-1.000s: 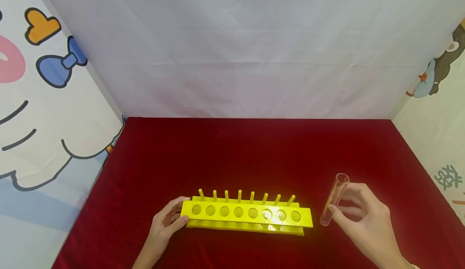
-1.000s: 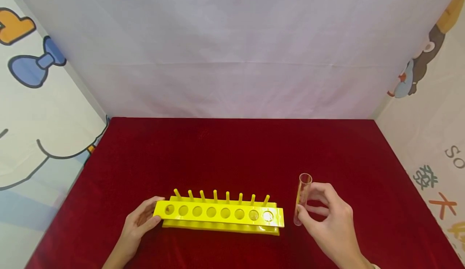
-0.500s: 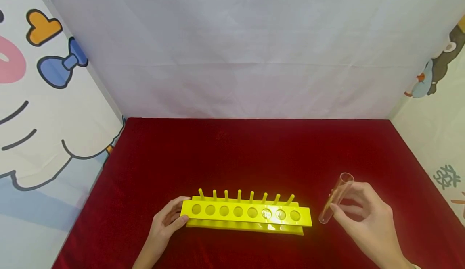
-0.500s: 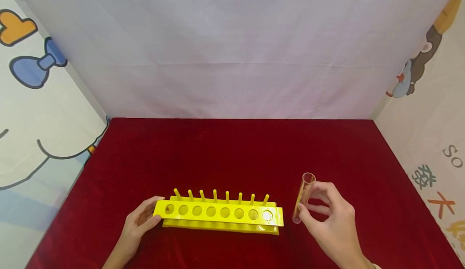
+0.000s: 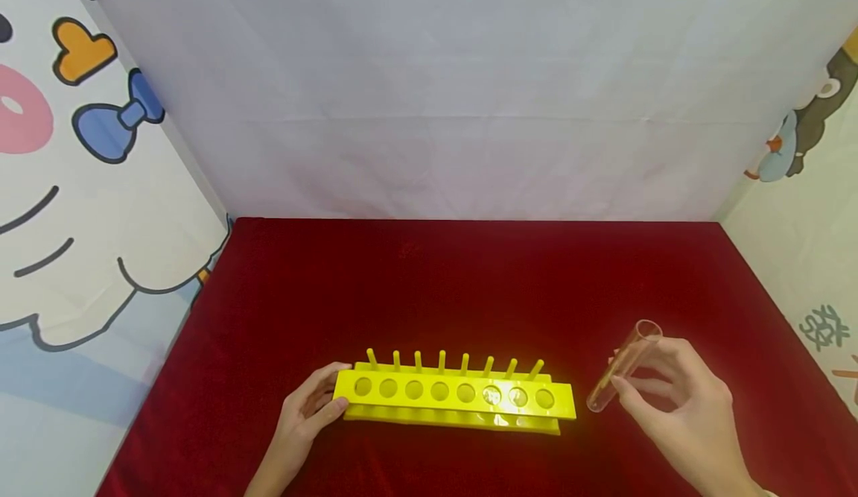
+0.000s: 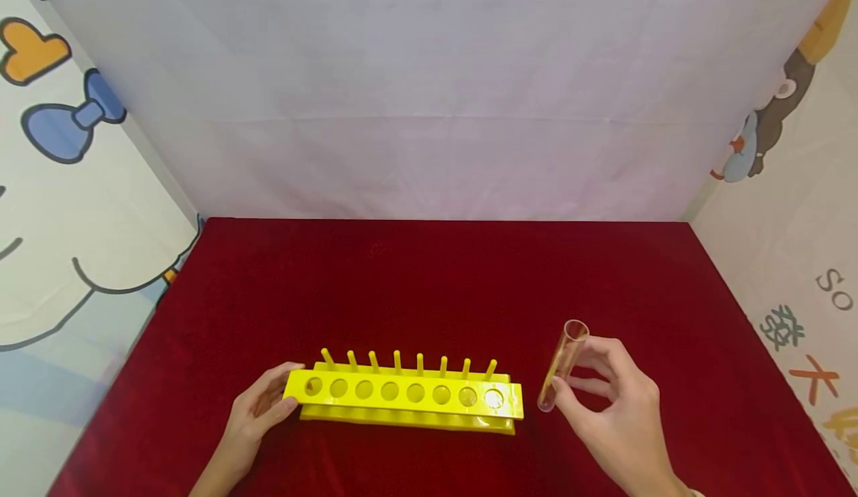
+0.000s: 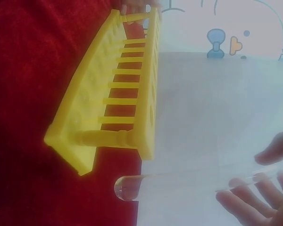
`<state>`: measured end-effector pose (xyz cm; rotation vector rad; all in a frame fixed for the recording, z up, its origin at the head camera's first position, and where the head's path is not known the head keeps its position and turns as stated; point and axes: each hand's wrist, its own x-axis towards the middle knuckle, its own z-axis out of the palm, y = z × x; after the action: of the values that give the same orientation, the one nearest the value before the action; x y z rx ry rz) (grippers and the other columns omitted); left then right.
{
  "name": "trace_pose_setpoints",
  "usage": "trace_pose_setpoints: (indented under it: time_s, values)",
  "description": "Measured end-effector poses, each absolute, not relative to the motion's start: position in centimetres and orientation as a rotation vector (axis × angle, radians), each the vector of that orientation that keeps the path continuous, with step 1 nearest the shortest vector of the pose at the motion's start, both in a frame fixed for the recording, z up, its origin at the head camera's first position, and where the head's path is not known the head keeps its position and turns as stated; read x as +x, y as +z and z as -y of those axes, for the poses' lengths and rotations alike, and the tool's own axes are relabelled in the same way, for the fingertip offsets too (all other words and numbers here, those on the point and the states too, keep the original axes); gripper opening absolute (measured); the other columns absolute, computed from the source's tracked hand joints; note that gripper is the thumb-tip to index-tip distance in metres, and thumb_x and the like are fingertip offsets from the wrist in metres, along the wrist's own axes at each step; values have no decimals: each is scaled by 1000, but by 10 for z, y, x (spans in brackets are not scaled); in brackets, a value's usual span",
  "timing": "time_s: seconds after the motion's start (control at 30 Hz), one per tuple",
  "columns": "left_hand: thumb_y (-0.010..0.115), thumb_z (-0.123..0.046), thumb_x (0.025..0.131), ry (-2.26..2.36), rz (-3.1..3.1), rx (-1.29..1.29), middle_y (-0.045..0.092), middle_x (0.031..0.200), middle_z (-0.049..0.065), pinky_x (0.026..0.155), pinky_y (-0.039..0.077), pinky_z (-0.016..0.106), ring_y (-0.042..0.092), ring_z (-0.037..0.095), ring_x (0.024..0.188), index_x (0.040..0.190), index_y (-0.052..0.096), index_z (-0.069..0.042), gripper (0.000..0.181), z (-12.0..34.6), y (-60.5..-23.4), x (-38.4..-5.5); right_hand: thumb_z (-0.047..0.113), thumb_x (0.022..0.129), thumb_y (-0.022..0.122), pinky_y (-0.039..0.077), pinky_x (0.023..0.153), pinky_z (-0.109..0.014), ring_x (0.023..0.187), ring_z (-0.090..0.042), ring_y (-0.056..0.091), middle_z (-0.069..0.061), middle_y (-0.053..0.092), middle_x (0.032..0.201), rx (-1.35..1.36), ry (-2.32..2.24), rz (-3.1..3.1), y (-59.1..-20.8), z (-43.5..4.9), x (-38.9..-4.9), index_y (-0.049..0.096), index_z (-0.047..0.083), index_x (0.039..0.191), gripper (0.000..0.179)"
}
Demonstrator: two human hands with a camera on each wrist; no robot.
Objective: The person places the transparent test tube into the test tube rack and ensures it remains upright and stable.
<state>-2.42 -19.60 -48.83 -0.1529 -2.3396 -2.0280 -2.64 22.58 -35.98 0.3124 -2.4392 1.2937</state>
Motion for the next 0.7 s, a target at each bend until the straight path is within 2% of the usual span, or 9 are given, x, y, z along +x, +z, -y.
trace_pose_setpoints:
  time_s: [0.7]
  values:
    - [57, -3, 92, -2030, 2322, -180, 59, 115, 10, 79, 50, 28, 59, 19, 97, 129, 53, -6, 38, 196, -488, -24, -19, 68, 73, 50, 71, -14, 90, 0, 63, 1, 61, 98, 305, 1306, 2419, -354, -227, -27, 55, 0, 107, 47]
